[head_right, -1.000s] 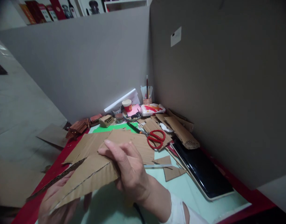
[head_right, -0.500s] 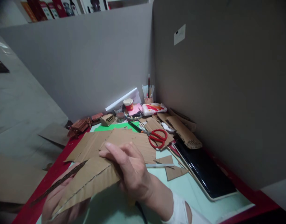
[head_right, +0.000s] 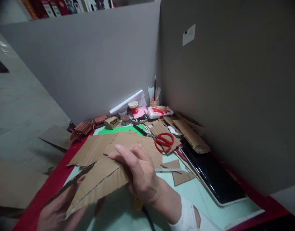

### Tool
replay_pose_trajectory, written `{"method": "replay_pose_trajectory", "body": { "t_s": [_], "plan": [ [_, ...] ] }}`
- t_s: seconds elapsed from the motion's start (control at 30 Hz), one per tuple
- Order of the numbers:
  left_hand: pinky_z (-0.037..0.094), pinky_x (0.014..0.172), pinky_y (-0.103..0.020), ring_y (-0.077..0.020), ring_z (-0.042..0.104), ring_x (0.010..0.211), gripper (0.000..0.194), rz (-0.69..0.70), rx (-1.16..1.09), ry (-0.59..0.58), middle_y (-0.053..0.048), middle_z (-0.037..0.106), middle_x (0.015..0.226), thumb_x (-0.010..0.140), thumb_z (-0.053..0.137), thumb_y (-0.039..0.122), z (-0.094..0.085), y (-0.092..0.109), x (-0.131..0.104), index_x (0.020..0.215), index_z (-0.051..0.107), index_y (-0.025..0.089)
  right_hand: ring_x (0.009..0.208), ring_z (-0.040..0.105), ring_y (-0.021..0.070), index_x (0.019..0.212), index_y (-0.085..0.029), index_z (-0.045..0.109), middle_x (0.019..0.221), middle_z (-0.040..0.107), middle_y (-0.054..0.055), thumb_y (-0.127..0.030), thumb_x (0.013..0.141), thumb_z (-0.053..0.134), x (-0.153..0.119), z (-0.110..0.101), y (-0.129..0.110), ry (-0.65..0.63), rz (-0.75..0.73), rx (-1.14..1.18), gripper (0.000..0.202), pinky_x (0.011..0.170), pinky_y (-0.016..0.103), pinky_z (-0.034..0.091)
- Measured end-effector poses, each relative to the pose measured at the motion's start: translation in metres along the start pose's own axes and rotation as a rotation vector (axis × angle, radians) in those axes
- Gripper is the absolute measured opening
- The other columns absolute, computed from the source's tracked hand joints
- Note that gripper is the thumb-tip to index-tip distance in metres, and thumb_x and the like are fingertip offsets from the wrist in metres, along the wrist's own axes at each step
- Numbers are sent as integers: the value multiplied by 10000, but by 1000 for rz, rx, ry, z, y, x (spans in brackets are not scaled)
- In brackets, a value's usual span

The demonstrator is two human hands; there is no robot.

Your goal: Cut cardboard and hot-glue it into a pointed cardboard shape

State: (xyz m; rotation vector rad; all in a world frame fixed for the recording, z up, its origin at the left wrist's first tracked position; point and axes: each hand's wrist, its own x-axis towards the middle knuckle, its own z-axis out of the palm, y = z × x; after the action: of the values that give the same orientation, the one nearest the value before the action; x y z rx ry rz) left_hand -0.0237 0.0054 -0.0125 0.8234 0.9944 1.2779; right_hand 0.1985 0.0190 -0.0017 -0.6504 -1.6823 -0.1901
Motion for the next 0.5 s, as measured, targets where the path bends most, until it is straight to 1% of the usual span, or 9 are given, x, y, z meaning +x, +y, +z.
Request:
{"method": "replay_pose_trajectory", "body": {
  "t_s": [0.03,0.07,0.13,0.2,0.27,0.33,0.37,0.43,0.5],
  "plan": [
    [615,896,-291,-292,665,1229,161,-46,-28,-9,2,815,1099,702,877,324,0,3,0,855,829,319,963,647,255,1542,-126,354,1136,751,129,-199,1044,520,0,-1,0,0,-1,-5,530,857,424,508],
    [617,920,-344,-322,646,1261,214,-94,-54,-29,-13,818,1083,698,869,411,2,5,0,891,835,328,968,643,255,1544,-127,355,1153,748,135,-174,1040,516,0,-2,0,-3,-11,-11,531,858,423,504],
    [605,964,-445,-379,611,1300,373,-171,-89,-85,-36,825,1042,614,900,488,7,9,-2,946,835,331,969,636,250,1553,-125,350,1186,740,141,-113,1032,487,-1,-5,-1,-34,-44,-26,539,848,416,502],
    [577,1013,-487,-404,596,1311,404,-187,-101,-122,-40,825,1044,523,952,452,16,11,-3,886,835,318,1008,631,247,1568,-112,325,1199,736,146,-65,1027,449,-1,-8,-2,-83,-82,-36,558,863,413,501],
    [571,1024,-476,-400,609,1295,332,-199,-126,-137,-41,823,1058,524,957,441,24,14,-4,796,830,299,1063,618,247,1581,-94,298,1188,739,150,-59,1037,427,0,-10,-3,-128,-105,-46,561,902,417,493],
    [568,1025,-484,-405,626,1270,311,-273,-179,-165,-48,823,1067,545,952,409,32,18,-5,805,838,281,1083,611,238,1583,-90,298,1169,746,143,-59,1055,383,0,-10,-2,-137,-115,-56,536,920,409,483],
    [562,1027,-507,-418,632,1259,318,-333,-218,-197,-56,821,1075,550,950,376,35,21,-5,830,844,270,1075,613,234,1579,-92,309,1164,747,139,-82,1070,372,1,-10,-2,-135,-117,-59,513,914,403,483],
    [552,1021,-561,-448,645,1229,345,-435,-302,-290,-79,813,1105,549,944,325,38,25,-6,871,850,246,1030,626,238,1567,-93,332,1158,749,138,-234,1104,417,2,-9,1,-116,-122,-63,492,889,404,494],
    [556,1001,-580,-454,663,1197,381,-450,-342,-383,-94,798,1157,564,926,301,37,25,-7,932,849,239,984,634,249,1562,-103,346,1165,749,142,-345,1096,467,2,-7,5,-77,-116,-73,539,867,421,512]
  ]
}}
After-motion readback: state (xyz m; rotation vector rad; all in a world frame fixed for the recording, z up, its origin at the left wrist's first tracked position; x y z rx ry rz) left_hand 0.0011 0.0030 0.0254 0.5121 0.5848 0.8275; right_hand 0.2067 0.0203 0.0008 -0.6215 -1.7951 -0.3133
